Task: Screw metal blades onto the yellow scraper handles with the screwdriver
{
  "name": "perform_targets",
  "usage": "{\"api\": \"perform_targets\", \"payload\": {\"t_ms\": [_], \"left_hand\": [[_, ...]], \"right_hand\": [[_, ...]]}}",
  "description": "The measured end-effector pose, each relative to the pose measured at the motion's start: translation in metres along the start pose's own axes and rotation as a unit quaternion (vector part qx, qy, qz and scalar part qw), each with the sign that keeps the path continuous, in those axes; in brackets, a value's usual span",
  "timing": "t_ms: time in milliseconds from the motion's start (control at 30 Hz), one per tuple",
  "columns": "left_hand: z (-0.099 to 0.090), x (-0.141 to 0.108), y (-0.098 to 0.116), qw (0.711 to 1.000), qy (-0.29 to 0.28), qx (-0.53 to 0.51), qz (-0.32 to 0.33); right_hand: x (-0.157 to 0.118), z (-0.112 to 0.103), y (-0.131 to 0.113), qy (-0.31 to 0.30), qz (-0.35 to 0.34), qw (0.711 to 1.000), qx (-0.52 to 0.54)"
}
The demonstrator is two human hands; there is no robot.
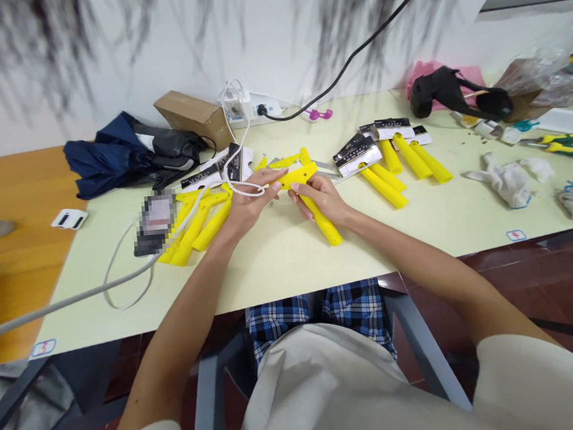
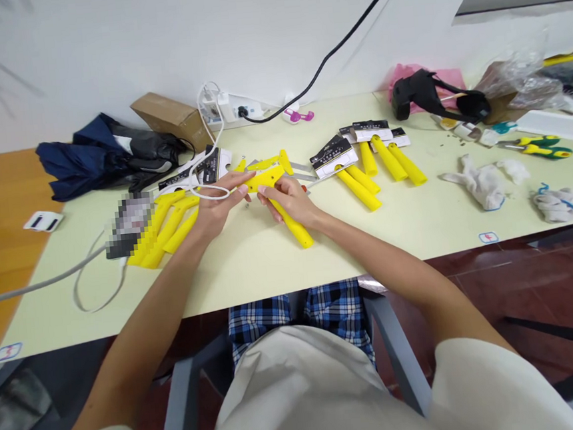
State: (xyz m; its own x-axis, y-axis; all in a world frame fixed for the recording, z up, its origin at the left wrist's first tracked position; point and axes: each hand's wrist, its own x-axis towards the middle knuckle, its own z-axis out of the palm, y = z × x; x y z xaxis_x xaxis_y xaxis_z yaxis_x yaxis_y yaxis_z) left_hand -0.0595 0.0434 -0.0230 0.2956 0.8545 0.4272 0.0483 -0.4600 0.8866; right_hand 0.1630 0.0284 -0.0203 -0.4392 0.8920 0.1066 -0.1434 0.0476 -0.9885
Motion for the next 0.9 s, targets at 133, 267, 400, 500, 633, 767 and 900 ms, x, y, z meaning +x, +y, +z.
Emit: {"api": "perform_targets", "payload": {"t_ms": [133,267,400,500,633,767,900], "left_hand": [[0.0,-0.001,0.004,1.0,-0.008,0.003,0.007],[0.0,-0.002,0.001,1.0,-0.015,-0.003,-0.005],[0.001,-0.001,-0.009,0.999,0.01,-0.031,-0.037],[0.0,0.001,-0.017,0.996,0.05,-0.057,-0.046],[0.001,0.002,-0.021,0.993,0.072,-0.067,-0.07],[0.001,0.002,-0.023,0.996,0.066,0.013,-0.053],[-0.007,0.001,-0.029,0.975,0.005,0.22,0.022]], "right_hand": [[-0.001,0.001,-0.001,-0.002,-0.027,0.999,-0.02],[-0.002,0.002,-0.002,-0.005,-0.048,0.998,-0.027],[-0.005,0.003,-0.005,0.002,-0.053,0.999,-0.009],[-0.007,0.003,-0.007,0.018,-0.069,0.997,0.007],[-0.009,0.003,-0.01,0.021,-0.064,0.998,0.011],[-0.007,0.003,-0.011,0.008,-0.075,0.996,0.053],[-0.001,0.003,-0.009,0.018,-0.037,0.992,0.116]]}}
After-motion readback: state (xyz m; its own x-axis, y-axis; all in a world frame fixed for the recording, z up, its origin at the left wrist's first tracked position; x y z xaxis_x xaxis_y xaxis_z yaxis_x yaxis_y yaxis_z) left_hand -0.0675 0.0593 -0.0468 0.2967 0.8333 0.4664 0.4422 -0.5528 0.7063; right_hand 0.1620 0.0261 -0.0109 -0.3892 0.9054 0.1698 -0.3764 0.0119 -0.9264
